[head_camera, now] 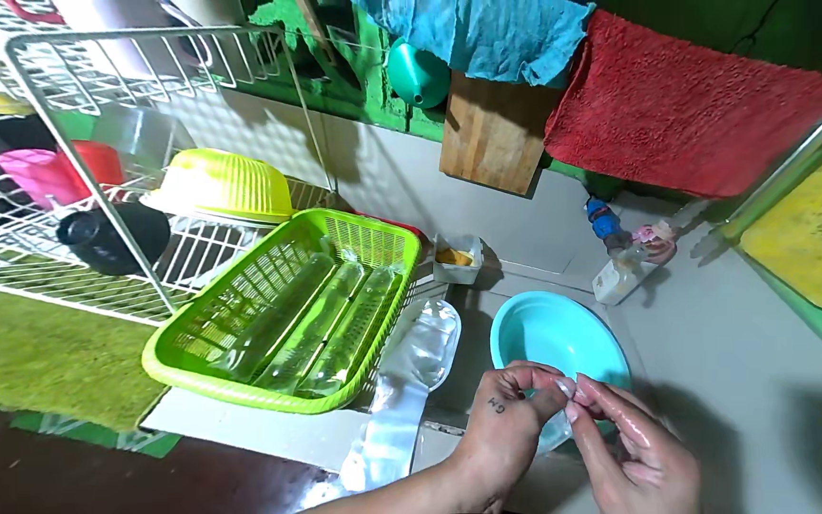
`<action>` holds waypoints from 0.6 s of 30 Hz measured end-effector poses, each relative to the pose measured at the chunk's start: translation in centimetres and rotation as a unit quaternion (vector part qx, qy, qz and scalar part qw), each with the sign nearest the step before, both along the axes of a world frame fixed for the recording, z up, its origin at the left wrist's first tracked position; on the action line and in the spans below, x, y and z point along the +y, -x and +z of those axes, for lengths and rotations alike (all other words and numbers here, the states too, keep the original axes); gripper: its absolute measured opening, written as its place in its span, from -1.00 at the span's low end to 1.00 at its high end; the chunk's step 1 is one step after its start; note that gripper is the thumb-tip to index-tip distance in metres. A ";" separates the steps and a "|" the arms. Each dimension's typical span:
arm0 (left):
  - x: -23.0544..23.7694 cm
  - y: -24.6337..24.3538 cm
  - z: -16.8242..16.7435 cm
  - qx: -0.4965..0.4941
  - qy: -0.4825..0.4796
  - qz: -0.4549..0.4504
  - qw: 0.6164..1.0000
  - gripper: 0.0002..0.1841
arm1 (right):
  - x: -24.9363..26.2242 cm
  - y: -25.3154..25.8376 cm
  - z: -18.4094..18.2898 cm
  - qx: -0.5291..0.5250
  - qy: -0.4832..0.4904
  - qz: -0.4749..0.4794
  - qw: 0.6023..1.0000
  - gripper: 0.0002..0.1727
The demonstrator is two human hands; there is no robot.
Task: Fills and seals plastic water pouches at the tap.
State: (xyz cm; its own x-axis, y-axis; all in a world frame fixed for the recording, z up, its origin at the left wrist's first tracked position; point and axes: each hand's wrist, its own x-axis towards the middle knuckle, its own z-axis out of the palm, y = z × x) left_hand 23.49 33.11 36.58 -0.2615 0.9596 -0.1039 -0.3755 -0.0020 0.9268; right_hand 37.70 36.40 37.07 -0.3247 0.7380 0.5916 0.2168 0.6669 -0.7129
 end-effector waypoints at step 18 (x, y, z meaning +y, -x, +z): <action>1.9 2.7 -2.8 0.195 -0.242 -0.097 0.946 -0.82 | 0.9 0.1 -1.8 0.049 -0.037 0.024 0.998 -0.81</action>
State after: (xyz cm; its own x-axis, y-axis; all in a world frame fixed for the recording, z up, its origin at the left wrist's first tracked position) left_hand 20.79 35.06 33.74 -0.0030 0.9041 0.4272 -0.0428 -0.4270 0.9033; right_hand 37.64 37.29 35.25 -0.2966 0.6766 0.6740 0.1160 0.7261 -0.6778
